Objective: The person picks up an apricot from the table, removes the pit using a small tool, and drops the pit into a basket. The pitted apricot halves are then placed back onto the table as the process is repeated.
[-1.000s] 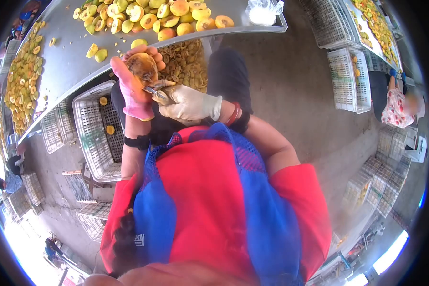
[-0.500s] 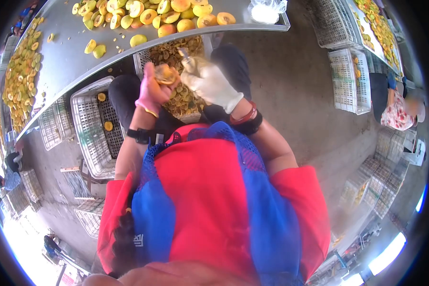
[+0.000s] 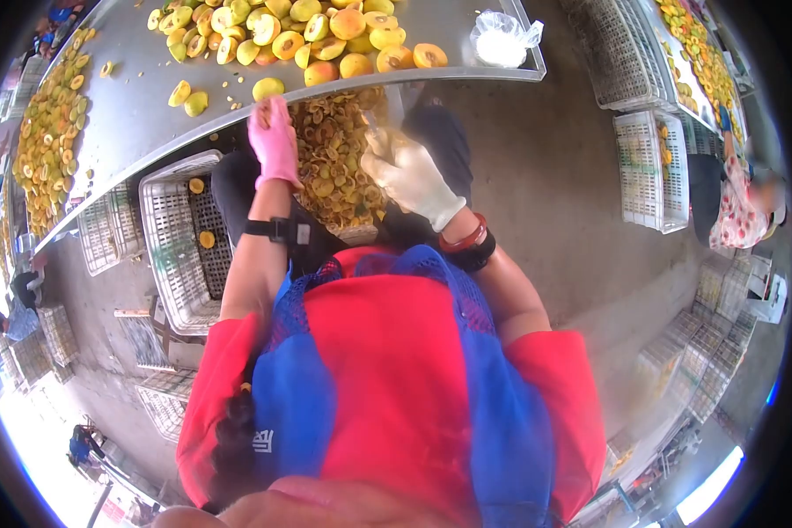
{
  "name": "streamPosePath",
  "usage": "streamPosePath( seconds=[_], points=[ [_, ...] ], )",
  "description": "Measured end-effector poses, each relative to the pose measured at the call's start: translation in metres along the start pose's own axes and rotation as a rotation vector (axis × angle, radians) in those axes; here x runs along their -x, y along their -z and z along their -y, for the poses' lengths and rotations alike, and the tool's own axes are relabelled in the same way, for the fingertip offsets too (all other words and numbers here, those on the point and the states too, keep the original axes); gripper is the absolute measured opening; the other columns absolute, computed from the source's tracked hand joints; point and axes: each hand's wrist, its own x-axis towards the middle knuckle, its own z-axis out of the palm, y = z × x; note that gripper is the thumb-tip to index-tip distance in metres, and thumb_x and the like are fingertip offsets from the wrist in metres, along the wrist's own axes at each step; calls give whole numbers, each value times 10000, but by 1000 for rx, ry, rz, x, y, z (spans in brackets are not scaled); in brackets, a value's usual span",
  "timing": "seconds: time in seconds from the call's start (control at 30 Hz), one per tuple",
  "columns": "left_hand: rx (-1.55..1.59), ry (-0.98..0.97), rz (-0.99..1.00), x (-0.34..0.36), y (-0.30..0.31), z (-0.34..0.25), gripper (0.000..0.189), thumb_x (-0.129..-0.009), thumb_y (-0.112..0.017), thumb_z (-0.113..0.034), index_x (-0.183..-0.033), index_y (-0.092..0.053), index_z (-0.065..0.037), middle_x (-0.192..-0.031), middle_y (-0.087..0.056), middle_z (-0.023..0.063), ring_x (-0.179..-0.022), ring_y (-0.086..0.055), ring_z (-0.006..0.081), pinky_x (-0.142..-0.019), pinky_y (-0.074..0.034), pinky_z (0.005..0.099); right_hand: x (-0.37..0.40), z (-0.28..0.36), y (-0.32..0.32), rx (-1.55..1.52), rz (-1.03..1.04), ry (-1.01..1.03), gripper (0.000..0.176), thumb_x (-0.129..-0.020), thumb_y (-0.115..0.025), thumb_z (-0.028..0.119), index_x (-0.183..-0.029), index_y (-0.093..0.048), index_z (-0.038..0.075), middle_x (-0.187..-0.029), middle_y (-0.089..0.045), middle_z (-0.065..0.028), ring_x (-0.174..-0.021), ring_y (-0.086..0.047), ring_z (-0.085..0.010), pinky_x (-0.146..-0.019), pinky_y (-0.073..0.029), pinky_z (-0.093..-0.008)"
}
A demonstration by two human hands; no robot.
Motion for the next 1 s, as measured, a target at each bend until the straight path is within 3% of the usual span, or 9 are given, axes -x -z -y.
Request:
streamPosePath(
  seconds=[0.13, 0.23, 0.37, 0.4, 0.5, 0.63, 0.73, 0.87, 1.0],
  points=[
    [-1067, -285, -63, -60, 12, -36, 690, -839, -697, -529, -1354, -573, -87, -1445, -515, 156, -1241, -569, 350, -1041, -459, 471, -6, -9, -3, 82, 8, 67, 139, -949, -627, 129, -1041, -572, 40, -749, -564, 17, -598, -518, -73, -539, -435, -269],
    [-1288, -63, 276, -108, 7, -45, 795, -759, -727, -570, -1369, -574, -85, -1424, -554, 158, -1256, -570, 332, -1052, -448, 464, -6, -8, -9, 269, -25, 219, 131, -943, -626, 152, -981, -549, 53, -722, -511, 41, -534, -458, -31, -471, -377, -234],
    [-1303, -16, 471, -130, 4, -58, 860, -738, -745, -537, -1416, -525, -56, -1318, -632, 191, -1261, -575, 325, -1061, -454, 407, 1, -4, -12, 314, -38, 179, 171, -926, -647, 141, -1008, -558, 19, -769, -518, 25, -686, -471, -63, -611, -432, -262],
    [-1203, -121, 393, -124, 7, -56, 751, -797, -724, -520, -1349, -569, -34, -1286, -649, 170, -1179, -627, 308, -992, -507, 390, -2, -14, -9, 392, -64, 259, 197, -918, -656, 163, -989, -556, 9, -725, -601, -112, -629, -602, -215, -604, -492, -355],
    [-238, -36, 396, -116, 16, -41, 612, -880, -675, -489, -1283, -602, -34, -1230, -663, 142, -1103, -654, 265, -904, -545, 358, -1, -22, -7, 431, -111, 438, 217, -909, -667, 171, -995, -552, 8, -739, -610, -149, -625, -610, -269, -602, -489, -364],
    [527, 53, 767, -56, 47, -74, 617, -969, -537, -521, -1350, -543, -37, -1233, -642, 153, -1057, -658, 251, -818, -556, 319, -2, -19, -16, 545, -178, 662, 222, -891, -674, 167, -983, -552, 6, -732, -625, -199, -651, -631, -380, -605, -492, -431],
    [698, 31, 815, -5, 54, -93, 681, -981, -488, -573, -1402, -496, -38, -1258, -624, 164, -1021, -665, 253, -792, -556, 307, -12, -21, -21, 604, -43, 566, 215, -871, -679, 158, -951, -546, 9, -705, -618, -235, -684, -625, -453, -601, -486, -492],
    [724, 75, 780, 36, 57, -105, 715, -985, -461, -615, -1413, -485, -44, -1254, -618, 172, -1000, -670, 245, -754, -557, 296, -13, -12, -36, 648, -40, 720, 213, -861, -685, 155, -944, -546, 17, -731, -620, -227, -687, -624, -450, -597, -491, -480],
    [598, -53, 640, 64, 52, -108, 708, -989, -438, -635, -1351, -514, -32, -1172, -652, 158, -977, -670, 225, -768, -549, 288, -12, 17, -44, 728, -46, 874, 200, -862, -681, 137, -963, -558, 16, -764, -616, -211, -689, -629, -438, -586, -495, -470]
  ],
)
